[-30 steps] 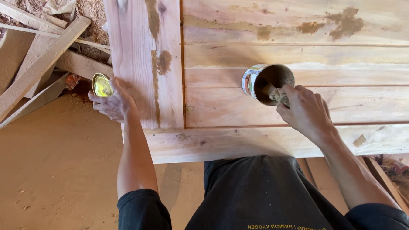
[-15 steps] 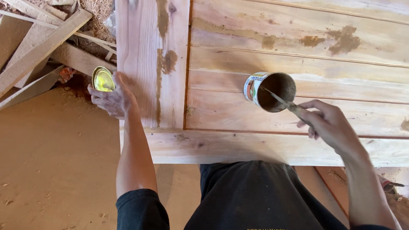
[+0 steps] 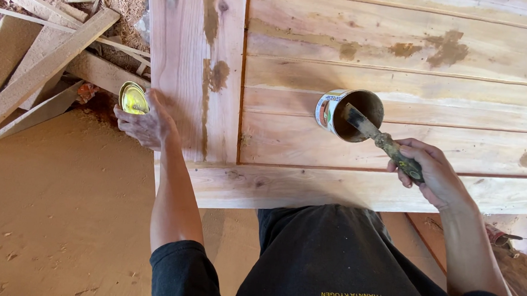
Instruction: The person applies a brown wood stain to a large wooden door using a paintbrush. They dip the brush into a can of stain and spread it across the surface of the door, covering the wood grain.
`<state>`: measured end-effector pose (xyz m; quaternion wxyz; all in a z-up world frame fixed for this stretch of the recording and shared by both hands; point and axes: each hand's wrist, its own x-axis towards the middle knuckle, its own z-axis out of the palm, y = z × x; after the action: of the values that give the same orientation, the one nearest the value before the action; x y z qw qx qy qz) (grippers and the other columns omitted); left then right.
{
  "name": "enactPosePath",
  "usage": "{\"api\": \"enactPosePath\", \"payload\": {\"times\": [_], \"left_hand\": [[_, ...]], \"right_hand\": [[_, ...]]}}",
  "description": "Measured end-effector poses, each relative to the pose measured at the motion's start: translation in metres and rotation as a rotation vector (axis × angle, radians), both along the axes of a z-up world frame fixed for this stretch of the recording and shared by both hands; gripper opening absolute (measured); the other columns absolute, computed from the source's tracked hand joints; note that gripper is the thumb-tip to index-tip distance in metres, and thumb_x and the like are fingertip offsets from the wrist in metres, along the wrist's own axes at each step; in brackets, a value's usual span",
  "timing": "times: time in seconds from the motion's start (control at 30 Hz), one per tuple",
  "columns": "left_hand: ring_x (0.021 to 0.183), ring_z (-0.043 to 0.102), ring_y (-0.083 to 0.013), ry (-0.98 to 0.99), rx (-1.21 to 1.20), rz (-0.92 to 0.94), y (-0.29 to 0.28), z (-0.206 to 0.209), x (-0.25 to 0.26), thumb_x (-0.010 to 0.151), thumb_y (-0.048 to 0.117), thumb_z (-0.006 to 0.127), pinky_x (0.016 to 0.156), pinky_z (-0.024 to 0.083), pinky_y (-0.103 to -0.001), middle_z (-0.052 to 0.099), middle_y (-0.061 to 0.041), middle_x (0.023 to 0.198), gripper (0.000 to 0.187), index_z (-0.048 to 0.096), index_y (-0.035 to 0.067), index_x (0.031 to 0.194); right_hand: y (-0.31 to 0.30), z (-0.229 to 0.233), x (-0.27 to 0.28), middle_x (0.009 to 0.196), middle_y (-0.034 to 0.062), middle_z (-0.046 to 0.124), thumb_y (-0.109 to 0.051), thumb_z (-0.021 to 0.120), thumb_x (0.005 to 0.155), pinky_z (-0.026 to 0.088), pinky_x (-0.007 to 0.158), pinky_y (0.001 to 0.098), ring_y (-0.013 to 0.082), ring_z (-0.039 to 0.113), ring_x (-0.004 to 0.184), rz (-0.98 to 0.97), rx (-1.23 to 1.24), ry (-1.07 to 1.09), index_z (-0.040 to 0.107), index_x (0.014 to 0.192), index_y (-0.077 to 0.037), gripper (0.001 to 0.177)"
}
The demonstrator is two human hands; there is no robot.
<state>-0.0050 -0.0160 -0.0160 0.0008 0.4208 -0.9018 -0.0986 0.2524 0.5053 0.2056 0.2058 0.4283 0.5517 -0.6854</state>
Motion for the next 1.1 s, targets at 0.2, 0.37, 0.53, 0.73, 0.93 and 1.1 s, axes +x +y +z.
{"api": "enactPosePath", "payload": {"times": [0.2, 0.37, 0.53, 0.73, 0.93, 1.1], "left_hand": [[0.104, 0.060, -0.0200, -0.005, -0.012, -0.017, 0.002, 0.002, 0.000, 0.083, 0.090, 0.058, 0.066, 0.059, -0.030, 0.050, -0.012, 0.136, 0.106, 0.031, 0.015, 0.152], [0.105, 0.061, -0.0192, 0.000, -0.009, -0.016, 0.007, 0.013, 0.001, 0.083, 0.089, 0.059, 0.067, 0.061, -0.029, 0.051, -0.011, 0.134, 0.105, 0.032, 0.014, 0.151], [0.099, 0.063, -0.0185, -0.042, -0.062, 0.083, 0.006, 0.011, -0.005, 0.073, 0.087, 0.077, 0.066, 0.064, -0.030, 0.053, -0.008, 0.129, 0.112, 0.032, 0.020, 0.149], [0.101, 0.061, -0.0201, -0.085, 0.033, 0.058, 0.019, 0.030, 0.000, 0.078, 0.082, 0.061, 0.060, 0.062, -0.027, 0.046, -0.012, 0.140, 0.105, 0.028, 0.017, 0.154], [0.128, 0.059, -0.0331, 0.071, 0.079, 0.010, 0.026, 0.034, 0.004, 0.092, 0.067, 0.068, 0.096, 0.061, -0.055, 0.043, -0.020, 0.143, 0.088, 0.035, 0.011, 0.151], [0.130, 0.058, -0.0355, 0.064, 0.092, 0.032, 0.032, 0.040, 0.000, 0.089, 0.070, 0.067, 0.096, 0.060, -0.057, 0.044, -0.022, 0.143, 0.091, 0.034, 0.011, 0.151]], "right_hand": [[-0.012, 0.000, 0.000, 0.076, 0.0139, 0.065, -0.019, 0.046, 0.103, 0.034, 0.036, 0.0204, 0.0084, 0.048, 0.046, -0.123, -0.173, 0.063, 0.055, 0.130, 0.005, 0.038], [-0.018, -0.013, 0.014, 0.074, 0.0120, 0.065, -0.023, 0.045, 0.105, 0.033, 0.031, 0.0171, 0.0069, 0.050, 0.042, -0.263, -0.406, 0.113, 0.053, 0.125, -0.001, 0.031], [-0.028, -0.010, 0.020, 0.079, 0.0143, 0.062, -0.024, 0.047, 0.106, 0.030, 0.030, 0.0183, 0.0097, 0.049, 0.045, -0.337, -0.688, 0.230, 0.051, 0.124, -0.004, 0.027], [-0.097, 0.016, -0.030, 0.087, 0.0143, 0.067, -0.018, 0.052, 0.097, 0.041, 0.036, 0.0248, 0.0128, 0.055, 0.046, -0.069, -0.266, 0.258, 0.048, 0.131, 0.005, 0.041], [-0.201, -0.019, -0.092, 0.090, 0.0255, 0.059, 0.001, 0.052, 0.087, 0.060, 0.052, 0.0417, 0.0332, 0.070, 0.059, 0.244, 0.170, 0.260, 0.037, 0.148, -0.008, 0.063], [-0.240, -0.045, -0.109, 0.085, 0.0277, 0.070, -0.022, 0.059, 0.084, 0.047, 0.067, 0.0633, 0.0516, 0.071, 0.079, 0.543, 0.520, 0.175, 0.041, 0.143, -0.025, 0.061]]}}
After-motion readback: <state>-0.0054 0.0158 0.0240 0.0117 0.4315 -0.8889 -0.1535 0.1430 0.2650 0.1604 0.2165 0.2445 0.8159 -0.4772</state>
